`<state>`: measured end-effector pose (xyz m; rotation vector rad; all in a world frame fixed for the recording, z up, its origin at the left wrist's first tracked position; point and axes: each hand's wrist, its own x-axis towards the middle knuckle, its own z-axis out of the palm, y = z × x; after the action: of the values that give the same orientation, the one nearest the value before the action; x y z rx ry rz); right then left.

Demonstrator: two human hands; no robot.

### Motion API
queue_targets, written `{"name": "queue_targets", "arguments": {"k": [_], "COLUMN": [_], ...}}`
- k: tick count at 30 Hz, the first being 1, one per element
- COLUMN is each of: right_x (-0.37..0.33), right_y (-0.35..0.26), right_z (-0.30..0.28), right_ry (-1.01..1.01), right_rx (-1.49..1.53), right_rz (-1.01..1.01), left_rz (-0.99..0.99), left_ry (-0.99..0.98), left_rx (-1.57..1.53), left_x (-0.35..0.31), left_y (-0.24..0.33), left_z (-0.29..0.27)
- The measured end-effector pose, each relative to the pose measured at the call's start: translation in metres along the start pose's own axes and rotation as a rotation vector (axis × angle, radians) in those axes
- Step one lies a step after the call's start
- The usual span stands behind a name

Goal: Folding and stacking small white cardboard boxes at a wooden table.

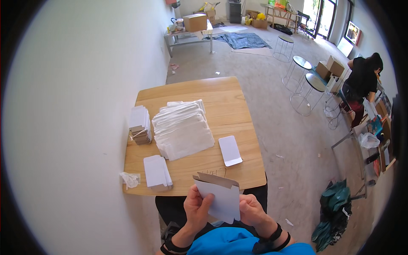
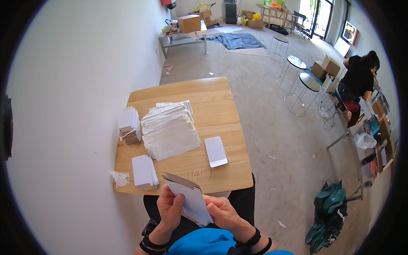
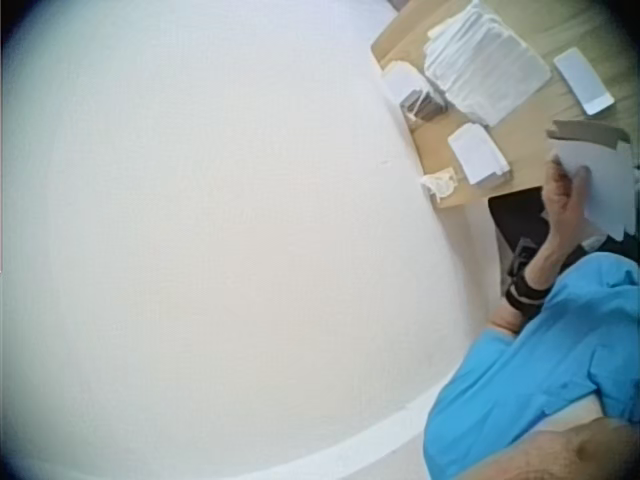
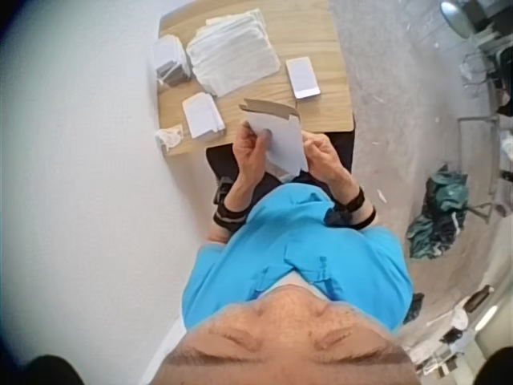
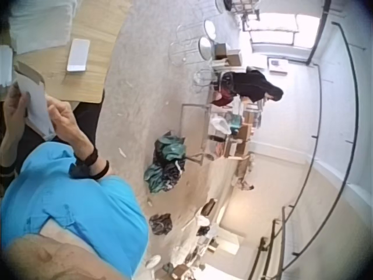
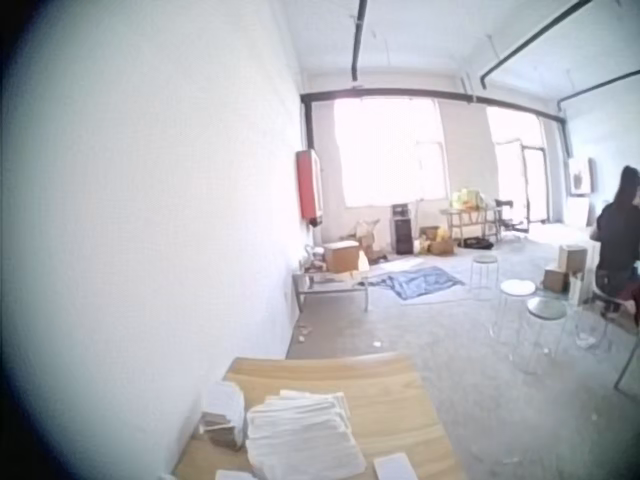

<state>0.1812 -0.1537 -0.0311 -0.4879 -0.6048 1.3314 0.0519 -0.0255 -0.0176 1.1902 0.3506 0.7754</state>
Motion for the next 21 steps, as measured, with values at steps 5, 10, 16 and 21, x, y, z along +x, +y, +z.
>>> {"name": "queue_targets", "arguments": {"k": [5, 10, 16, 21], "right_x": [0.009, 0.004, 0.009, 0.015], "right_y": [-0.015, -0.015, -0.001, 0.017], "right_z": [0.033, 0.032, 0.042, 0.036], "right_ry": [0.105, 0.158, 0.292, 0.528], "right_rx": [-0.418, -0.584, -0.445, -0.631], "right_rz": [-0.083, -0.081, -0.089, -0.227], "left_rz": [-0.147, -0.108, -0.125, -0.215], "left_ry": [0.02, -0.047, -0.122, -0.028], "left_rx": [-0.052, 0.013, 0.271, 0.272], "left_x": [-0.007, -0.013, -0.015, -0.012], "left_y": [0.002, 0.008, 0.005, 0.007], "left_z": [-0.004, -0.004, -0.007, 0.0]}}
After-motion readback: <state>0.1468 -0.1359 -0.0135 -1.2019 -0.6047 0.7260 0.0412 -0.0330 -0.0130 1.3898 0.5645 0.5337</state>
